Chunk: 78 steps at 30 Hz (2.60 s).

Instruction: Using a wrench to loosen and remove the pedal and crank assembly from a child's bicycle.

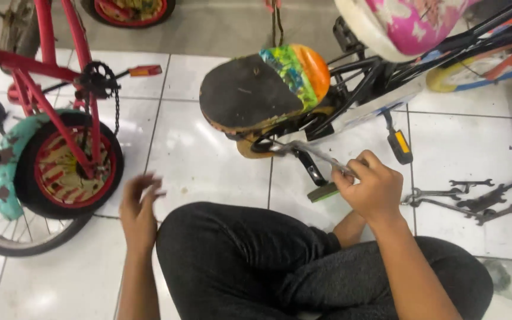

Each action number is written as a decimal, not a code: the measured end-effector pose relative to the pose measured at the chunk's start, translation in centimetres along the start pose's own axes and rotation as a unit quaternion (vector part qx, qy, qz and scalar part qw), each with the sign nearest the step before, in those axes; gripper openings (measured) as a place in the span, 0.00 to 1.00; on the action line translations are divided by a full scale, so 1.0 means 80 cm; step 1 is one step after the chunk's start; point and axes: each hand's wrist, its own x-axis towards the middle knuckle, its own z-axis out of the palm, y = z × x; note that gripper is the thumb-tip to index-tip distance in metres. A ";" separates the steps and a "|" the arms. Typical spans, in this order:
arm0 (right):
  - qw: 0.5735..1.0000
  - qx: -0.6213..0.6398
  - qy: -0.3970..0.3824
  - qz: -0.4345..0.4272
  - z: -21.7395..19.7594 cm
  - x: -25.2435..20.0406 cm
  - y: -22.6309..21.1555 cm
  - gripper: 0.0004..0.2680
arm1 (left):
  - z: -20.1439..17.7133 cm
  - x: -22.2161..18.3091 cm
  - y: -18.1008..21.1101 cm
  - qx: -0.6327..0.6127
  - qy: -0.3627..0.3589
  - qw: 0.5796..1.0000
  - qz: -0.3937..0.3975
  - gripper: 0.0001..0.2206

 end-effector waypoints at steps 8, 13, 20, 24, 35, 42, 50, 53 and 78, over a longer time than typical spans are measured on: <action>0.995 0.001 0.075 0.072 0.059 0.031 0.051 0.10 | 0.214 0.030 0.093 0.065 -0.181 0.980 -0.052 0.51; 0.974 0.091 -0.052 0.202 0.057 0.073 0.021 0.19 | 0.278 0.044 0.016 0.149 -0.028 0.983 0.103 0.28; 0.937 0.129 -0.027 0.322 0.093 0.092 0.009 0.05 | 0.268 0.058 0.006 0.196 -0.108 0.961 0.161 0.14; 0.947 0.092 0.001 0.307 0.094 0.097 0.009 0.08 | 0.271 0.070 -0.006 0.178 -0.151 0.964 0.125 0.18; 0.919 0.102 -0.080 0.373 0.106 0.139 -0.006 0.12 | 0.258 0.145 0.007 0.180 -0.185 0.956 0.140 0.20; 0.909 0.105 -0.126 0.384 0.116 0.130 -0.005 0.14 | 0.254 0.149 0.016 0.211 -0.179 0.950 0.148 0.19; 0.882 0.188 -0.182 0.392 0.044 0.093 -0.046 0.13 | 0.241 0.126 0.054 0.163 -0.185 0.966 0.078 0.34; 0.884 0.167 -0.247 0.359 0.076 0.039 -0.028 0.12 | 0.238 0.114 0.056 0.150 -0.162 0.975 0.039 0.39; 0.979 -0.093 -0.179 -0.009 0.183 -0.009 -0.042 0.17 | 0.239 0.141 -0.039 0.185 -0.147 0.941 0.242 0.40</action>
